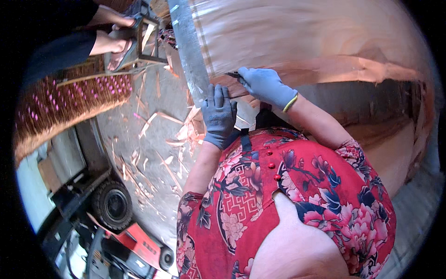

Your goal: The person applies thin strips of wood veneer to a large curved surface. They use a utility knife to trim the veneer edges and a small brush to apply adhesive. The person smooths the veneer with their gloved hands and secures it with small clips.

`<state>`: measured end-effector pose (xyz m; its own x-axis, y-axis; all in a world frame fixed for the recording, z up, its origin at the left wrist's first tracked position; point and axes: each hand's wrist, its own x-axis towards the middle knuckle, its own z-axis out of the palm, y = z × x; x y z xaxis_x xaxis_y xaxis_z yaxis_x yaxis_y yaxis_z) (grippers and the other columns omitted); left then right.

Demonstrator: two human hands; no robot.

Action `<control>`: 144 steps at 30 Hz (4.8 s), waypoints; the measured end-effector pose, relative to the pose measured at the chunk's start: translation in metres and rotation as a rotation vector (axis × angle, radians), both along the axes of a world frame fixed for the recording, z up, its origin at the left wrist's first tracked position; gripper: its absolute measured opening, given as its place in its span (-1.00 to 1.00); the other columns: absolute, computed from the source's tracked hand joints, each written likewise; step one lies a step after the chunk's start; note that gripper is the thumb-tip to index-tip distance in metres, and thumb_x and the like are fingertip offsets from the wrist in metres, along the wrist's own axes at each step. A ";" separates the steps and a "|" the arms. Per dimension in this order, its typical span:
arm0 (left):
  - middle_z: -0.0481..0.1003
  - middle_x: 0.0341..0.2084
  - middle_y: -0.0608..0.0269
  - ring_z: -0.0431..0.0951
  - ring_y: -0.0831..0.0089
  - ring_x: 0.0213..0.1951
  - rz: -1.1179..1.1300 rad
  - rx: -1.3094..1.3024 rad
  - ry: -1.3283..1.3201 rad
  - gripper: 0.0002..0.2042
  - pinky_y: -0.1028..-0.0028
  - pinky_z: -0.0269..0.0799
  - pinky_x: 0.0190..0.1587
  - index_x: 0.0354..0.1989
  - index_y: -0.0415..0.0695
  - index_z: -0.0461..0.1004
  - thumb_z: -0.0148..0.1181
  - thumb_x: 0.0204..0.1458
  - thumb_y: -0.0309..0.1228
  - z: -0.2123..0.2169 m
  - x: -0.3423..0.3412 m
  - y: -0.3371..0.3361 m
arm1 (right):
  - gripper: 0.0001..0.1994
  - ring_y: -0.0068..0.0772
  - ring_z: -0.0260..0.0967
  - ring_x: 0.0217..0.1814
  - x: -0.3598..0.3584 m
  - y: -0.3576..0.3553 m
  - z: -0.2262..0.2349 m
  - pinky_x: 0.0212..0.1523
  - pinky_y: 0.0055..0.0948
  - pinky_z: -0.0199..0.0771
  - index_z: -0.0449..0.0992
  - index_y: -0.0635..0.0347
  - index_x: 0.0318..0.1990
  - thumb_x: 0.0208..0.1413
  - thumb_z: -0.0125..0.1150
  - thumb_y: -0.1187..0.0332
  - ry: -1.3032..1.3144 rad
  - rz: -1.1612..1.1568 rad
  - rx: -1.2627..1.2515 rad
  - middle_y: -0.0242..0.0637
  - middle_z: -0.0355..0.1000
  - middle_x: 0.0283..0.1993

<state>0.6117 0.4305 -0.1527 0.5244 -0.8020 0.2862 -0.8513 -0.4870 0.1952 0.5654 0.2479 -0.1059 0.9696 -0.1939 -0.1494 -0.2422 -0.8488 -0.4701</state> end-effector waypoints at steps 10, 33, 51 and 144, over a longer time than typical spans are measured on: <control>0.22 0.01 -0.20 0.22 -0.11 0.07 0.308 -0.014 0.020 -0.58 0.12 0.26 -0.01 -0.09 -0.34 0.29 0.11 -0.10 -0.32 -0.003 -0.027 -0.035 | -0.87 -0.16 0.47 -0.47 0.033 -0.006 -0.007 -0.54 -0.21 0.43 0.35 0.15 -0.34 -0.03 0.05 0.33 -0.057 0.392 -0.182 -0.18 0.46 -0.50; 0.26 0.00 -0.13 0.26 -0.07 0.08 0.325 -0.099 -0.023 -0.59 0.16 0.34 -0.10 -0.06 -0.32 0.30 0.06 -0.06 -0.32 -0.011 -0.029 -0.032 | -0.81 -0.12 0.49 -0.46 0.028 -0.001 0.001 -0.57 -0.16 0.42 0.38 0.11 -0.30 0.00 0.06 0.24 0.082 0.293 -0.287 -0.16 0.48 -0.48; -0.14 0.27 -0.09 -0.18 0.10 0.31 0.386 0.228 -0.003 -0.37 0.15 -0.30 0.29 0.24 -0.34 -0.11 -0.16 0.10 -0.18 -0.019 -0.037 -0.070 | -0.86 -0.30 0.46 -0.53 -0.007 -0.044 -0.036 -0.75 -0.19 0.17 0.44 0.11 -0.39 -0.17 0.14 0.35 -0.083 0.387 -0.478 -0.24 0.48 -0.53; -0.27 0.27 -0.16 -0.31 -0.14 0.29 0.255 0.378 -0.203 -0.23 0.05 -0.42 0.27 0.27 -0.32 -0.30 -0.10 0.05 -0.10 -0.141 -0.210 -0.243 | -0.94 -0.31 0.45 -0.56 -0.430 -0.424 -0.181 -0.66 -0.30 0.36 0.36 0.03 -0.43 -0.04 0.02 0.32 0.003 0.088 -0.391 -0.29 0.41 -0.58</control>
<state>0.4014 0.1880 -0.2939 0.6811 -0.7228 0.1169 -0.6983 -0.6893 -0.1930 0.1354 -0.1760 -0.2867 0.9847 -0.1531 -0.0835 -0.1616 -0.9810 -0.1071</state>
